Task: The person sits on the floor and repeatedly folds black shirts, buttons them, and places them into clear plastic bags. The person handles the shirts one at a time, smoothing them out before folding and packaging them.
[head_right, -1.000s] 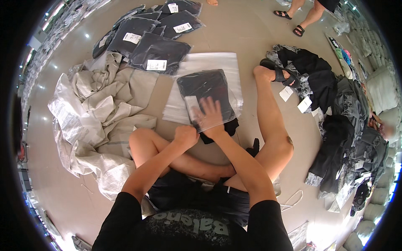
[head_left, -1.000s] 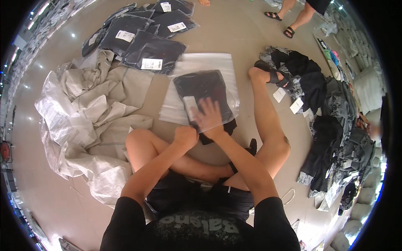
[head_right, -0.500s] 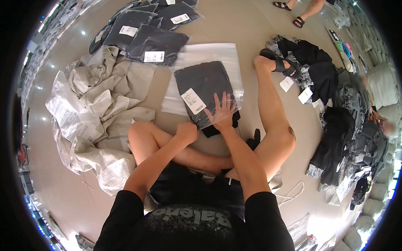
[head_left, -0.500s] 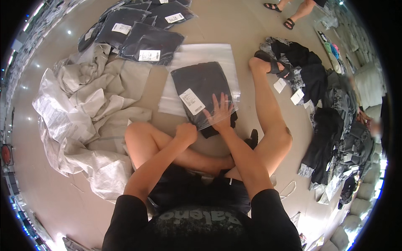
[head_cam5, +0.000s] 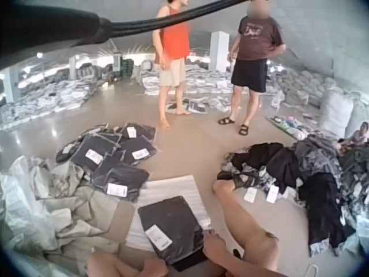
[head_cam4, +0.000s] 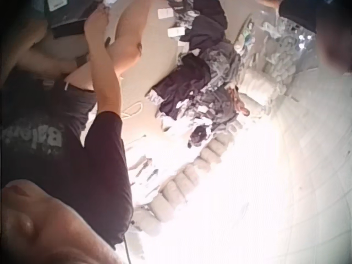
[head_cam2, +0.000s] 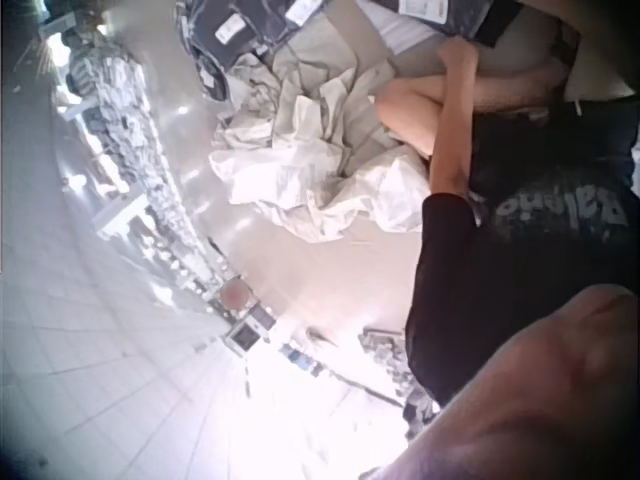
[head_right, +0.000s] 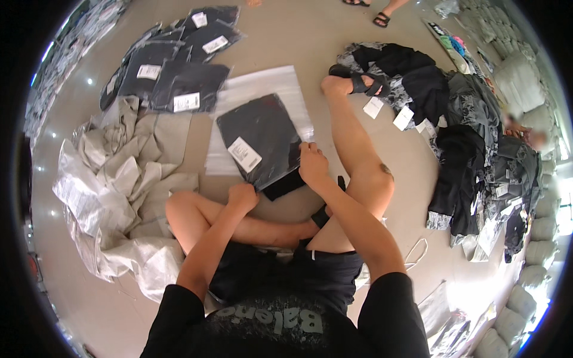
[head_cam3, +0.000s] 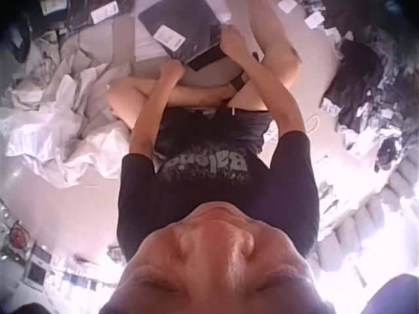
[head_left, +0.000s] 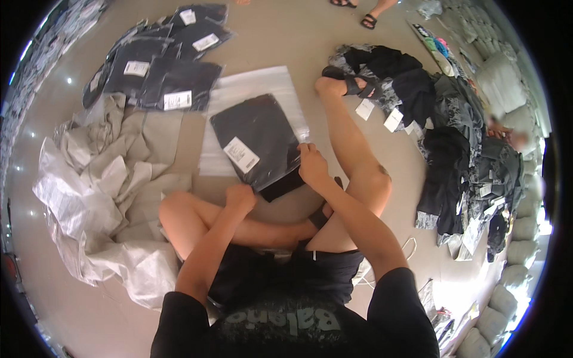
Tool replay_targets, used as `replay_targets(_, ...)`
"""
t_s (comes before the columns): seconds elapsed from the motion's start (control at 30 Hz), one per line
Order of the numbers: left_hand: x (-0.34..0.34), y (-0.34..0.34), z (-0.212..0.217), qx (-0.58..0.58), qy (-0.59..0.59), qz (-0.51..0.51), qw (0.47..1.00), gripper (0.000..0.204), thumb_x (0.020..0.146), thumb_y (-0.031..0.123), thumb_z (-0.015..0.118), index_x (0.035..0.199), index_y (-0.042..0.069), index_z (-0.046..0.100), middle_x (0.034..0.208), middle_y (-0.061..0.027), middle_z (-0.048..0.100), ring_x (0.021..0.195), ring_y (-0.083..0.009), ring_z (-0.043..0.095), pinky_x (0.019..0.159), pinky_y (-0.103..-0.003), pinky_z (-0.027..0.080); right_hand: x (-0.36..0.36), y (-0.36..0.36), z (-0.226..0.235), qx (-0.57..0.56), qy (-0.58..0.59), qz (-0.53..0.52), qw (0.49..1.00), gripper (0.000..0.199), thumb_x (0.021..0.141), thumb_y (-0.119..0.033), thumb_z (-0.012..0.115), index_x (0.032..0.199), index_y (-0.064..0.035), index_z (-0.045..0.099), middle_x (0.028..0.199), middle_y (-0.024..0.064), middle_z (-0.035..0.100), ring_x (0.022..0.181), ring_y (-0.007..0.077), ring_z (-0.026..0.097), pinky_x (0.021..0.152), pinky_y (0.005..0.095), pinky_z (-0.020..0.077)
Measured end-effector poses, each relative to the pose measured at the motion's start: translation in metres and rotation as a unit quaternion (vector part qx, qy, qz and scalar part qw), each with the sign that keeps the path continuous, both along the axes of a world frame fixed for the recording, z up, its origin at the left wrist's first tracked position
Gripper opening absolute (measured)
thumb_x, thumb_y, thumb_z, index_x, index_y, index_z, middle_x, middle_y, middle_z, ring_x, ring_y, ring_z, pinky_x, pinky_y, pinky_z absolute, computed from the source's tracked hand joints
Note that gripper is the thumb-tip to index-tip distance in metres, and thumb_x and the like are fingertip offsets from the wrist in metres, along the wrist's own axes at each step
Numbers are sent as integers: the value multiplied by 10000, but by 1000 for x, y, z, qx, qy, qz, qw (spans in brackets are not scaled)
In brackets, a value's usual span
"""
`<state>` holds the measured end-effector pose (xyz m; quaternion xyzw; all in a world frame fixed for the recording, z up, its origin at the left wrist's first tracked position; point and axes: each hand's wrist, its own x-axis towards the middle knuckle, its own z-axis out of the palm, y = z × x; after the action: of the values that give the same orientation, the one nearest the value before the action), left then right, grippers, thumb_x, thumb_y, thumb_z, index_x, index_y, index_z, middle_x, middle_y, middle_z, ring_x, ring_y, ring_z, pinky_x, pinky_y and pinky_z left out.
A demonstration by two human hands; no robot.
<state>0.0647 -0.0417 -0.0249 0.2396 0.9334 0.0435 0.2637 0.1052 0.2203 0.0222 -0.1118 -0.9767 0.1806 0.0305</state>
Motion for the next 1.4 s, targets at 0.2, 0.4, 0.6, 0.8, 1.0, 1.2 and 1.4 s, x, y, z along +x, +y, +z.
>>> replay_targets(0.2, 4, 1, -6, 35, -1, 30, 999, 389, 954, 366, 661, 1029, 15, 812, 1098, -246, 781, 1033, -431, 756, 896, -548, 604, -15, 37, -71, -75, -23, -94, 992, 353, 918, 28, 560, 1255, -71, 526, 1204, 301, 621, 1057, 537, 653, 917, 600, 534)
replay_targets(0.4, -1, 1, -7, 48, -22, 82, 995, 391, 953, 332, 643, 1046, -18, 790, 1113, -267, 771, 1050, -451, 744, 924, -558, 597, -12, 47, -89, -152, 14, -88, 984, 359, 818, 115, 625, 1124, -72, 611, 1141, 247, 650, 1066, 474, 665, 919, 540, 547)
replay_targets(0.6, 0, -1, 6, 80, 7, 123, 989, 381, 953, 319, 634, 1002, -32, 773, 1075, -291, 763, 1019, -482, 736, 909, -576, 586, -11, 41, -100, -174, 45, -87, 980, 247, 807, 109, 651, 999, -46, 651, 1063, 241, 675, 1029, 459, 673, 907, 516, 552)
replay_targets(0.8, -8, -9, -22, 126, 38, 138, 982, 354, 946, 301, 654, 986, -32, 768, 984, -321, 743, 975, -507, 723, 876, -592, 567, -13, 37, -101, -209, 59, -95, 972, 224, 807, 102, 637, 969, -44, 687, 1008, 214, 735, 996, 423, 715, 886, 483, 571)
replay_targets(1.0, -13, -14, -7, 289, 160, 208, 921, 231, 955, 174, 659, 992, -50, 703, 882, -288, 730, 810, -451, 726, 743, -543, 549, -11, 43, -82, -297, -2, -137, 945, 267, 838, 63, 684, 1060, -47, 781, 936, 124, 773, 888, 254, 749, 789, 372, 581)
replay_targets(1.2, -60, -38, 10, 585, 184, 371, 697, 190, 1018, 119, 636, 935, -53, 642, 749, -129, 666, 650, -192, 611, 622, -376, 490, -28, 25, -2, -439, 39, -41, 897, 213, 918, -14, 750, 1122, -30, 811, 904, 66, 778, 802, 110, 682, 718, 293, 548)
replay_targets(1.4, -118, -49, 126, 617, 136, 404, 661, 238, 1047, 224, 664, 943, 12, 646, 726, 22, 549, 647, -69, 505, 551, -269, 387, -52, 18, 95, -325, 234, 49, 915, 216, 939, 6, 750, 1126, -68, 828, 958, 82, 809, 814, 99, 674, 752, 298, 562)
